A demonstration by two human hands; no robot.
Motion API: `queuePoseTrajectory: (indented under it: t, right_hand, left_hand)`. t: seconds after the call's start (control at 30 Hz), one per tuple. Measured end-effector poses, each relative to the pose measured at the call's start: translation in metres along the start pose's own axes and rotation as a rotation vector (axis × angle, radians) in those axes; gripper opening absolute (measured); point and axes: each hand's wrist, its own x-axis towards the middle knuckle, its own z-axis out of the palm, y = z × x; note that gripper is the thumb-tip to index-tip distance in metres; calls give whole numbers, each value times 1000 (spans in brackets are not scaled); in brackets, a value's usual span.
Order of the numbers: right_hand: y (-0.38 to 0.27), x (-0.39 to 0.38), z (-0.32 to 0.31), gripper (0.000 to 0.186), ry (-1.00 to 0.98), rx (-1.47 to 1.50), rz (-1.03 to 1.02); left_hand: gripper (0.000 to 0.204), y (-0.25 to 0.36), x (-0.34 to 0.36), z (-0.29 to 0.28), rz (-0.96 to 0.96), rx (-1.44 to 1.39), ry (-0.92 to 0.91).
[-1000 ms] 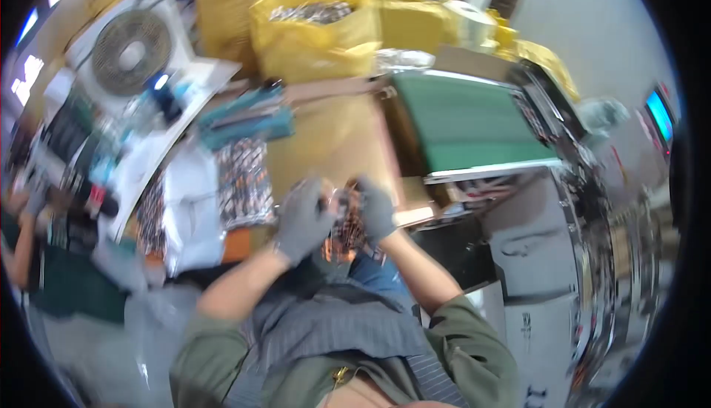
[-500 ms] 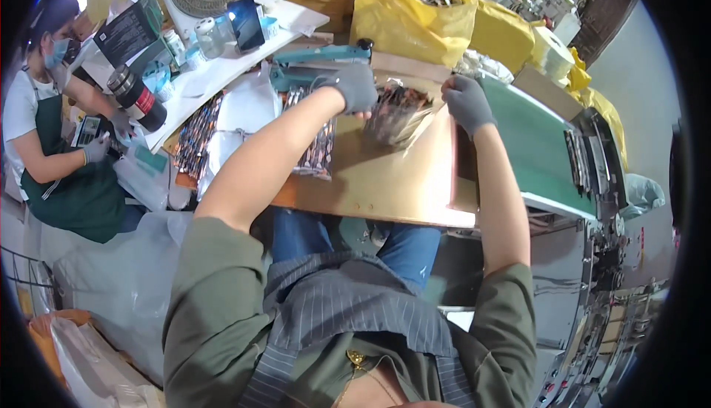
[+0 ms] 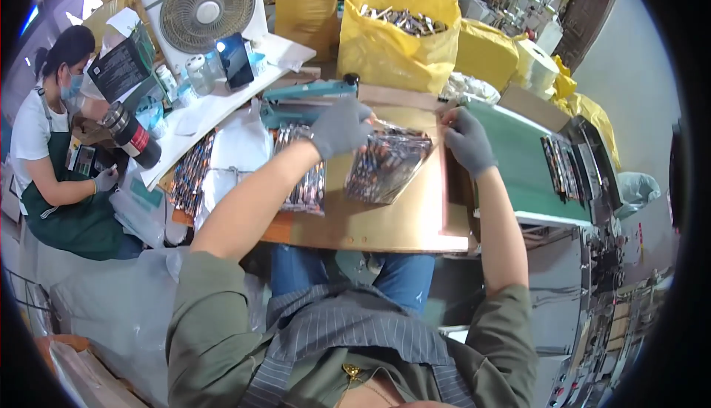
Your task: Packaging metal components into plastic bags and sealing them with a heat sealer.
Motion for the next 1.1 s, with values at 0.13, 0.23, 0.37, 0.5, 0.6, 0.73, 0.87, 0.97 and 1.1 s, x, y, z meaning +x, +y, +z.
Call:
queuePoseTrajectory:
  t: [0.13,0.23,0.37,0.5,0.6,0.73,0.87,0.97,1.1]
  right_hand:
    - [-59,-20,13,73,203,-432,-655]
    - [-30,-12,48,34,-7,-313,-593]
    - [-43,5,79,40,33,180,-280]
    - [12,74,146,32,-39,-533,-493]
    - [55,136,179,33,203,-453,-265]
    - [45,205,194,35,399,-284,-52]
    - [-29,213,208,33,179,-353,-351]
    - [18,217,219,26,255,-568,-263]
    - [75,201,243,23,169,-562,-9]
  left_hand:
    - [22,48,-31,-15,-15,-385,26]
    - [18,63,-42,-23,44,-468,128]
    - [27,-8,-40,-11,231,-367,528]
    - [48,-85,-51,32,-355,-404,208]
    - [47,-164,-41,81,-455,-687,273]
    - [42,-189,-23,72,-589,-850,279]
    - [46,-232,3,48,-559,-863,528]
    - [48,-254,12,33,-759,-837,278]
    - [52,-256,-4,42,-650,-816,322]
